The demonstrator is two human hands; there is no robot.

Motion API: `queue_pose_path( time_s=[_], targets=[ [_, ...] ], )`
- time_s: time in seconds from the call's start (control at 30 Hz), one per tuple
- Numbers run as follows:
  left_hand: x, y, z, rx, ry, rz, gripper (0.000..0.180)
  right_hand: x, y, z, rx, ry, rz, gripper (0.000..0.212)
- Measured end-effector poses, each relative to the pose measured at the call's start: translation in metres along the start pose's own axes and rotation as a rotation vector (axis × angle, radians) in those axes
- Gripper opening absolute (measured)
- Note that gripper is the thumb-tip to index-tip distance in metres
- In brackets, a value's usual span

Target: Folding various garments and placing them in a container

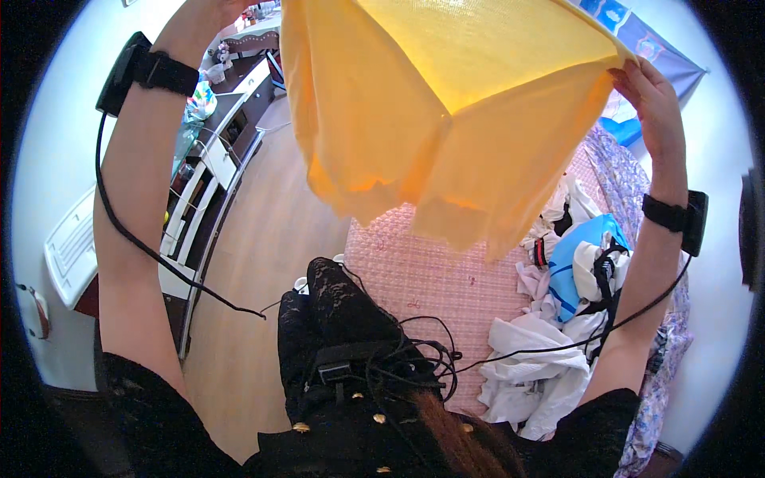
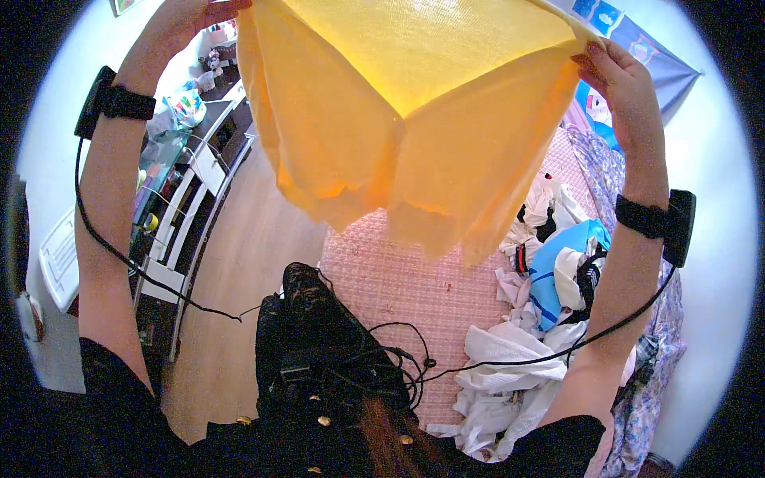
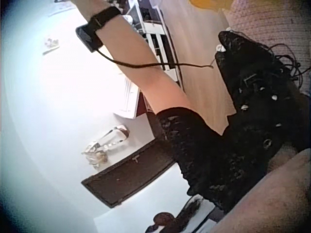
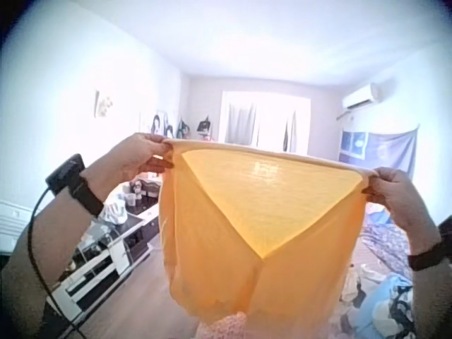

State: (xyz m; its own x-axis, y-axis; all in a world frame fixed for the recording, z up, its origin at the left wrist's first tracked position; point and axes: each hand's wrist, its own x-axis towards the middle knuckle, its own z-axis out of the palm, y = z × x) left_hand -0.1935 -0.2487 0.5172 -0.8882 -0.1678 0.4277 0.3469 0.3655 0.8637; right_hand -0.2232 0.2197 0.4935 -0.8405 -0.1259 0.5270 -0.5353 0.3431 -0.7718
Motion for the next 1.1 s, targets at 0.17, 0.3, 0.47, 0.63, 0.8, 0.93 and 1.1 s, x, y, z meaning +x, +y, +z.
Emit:
queue_pose_path(
  time_s=[0.17,0.3,0.47,0.63,0.8,0.93,1.1],
  targets=[
    [-0.009,0.010,0.006,-0.146,-0.045,-0.047,0.017,-0.003,-0.002,0.006,0.236,0.070,-0.046,0.033],
    [-0.018,0.021,0.016,-0.178,-0.075,-0.028,0.020,0.002,0.003,-0.004,0.384,0.048,-0.117,0.033],
    [-0.033,0.034,0.025,-0.099,-0.084,-0.011,0.025,0.009,0.013,-0.027,0.458,0.009,-0.155,0.033],
    [-0.044,0.044,0.032,-0.138,-0.200,0.003,0.030,-0.011,-0.004,-0.023,0.485,-0.066,-0.151,0.035],
    [-0.047,0.038,0.046,-0.273,-0.255,0.133,0.033,-0.038,-0.024,0.015,0.314,0.149,-0.367,0.035],
    [-0.022,0.019,0.055,-0.530,-0.405,0.181,0.032,-0.023,-0.019,0.013,0.540,-0.104,-0.249,0.035],
    [0.034,-0.021,0.086,-0.833,-0.523,0.020,0.030,0.036,0.042,0.018,1.022,-0.029,0.192,0.031]
  ],
)
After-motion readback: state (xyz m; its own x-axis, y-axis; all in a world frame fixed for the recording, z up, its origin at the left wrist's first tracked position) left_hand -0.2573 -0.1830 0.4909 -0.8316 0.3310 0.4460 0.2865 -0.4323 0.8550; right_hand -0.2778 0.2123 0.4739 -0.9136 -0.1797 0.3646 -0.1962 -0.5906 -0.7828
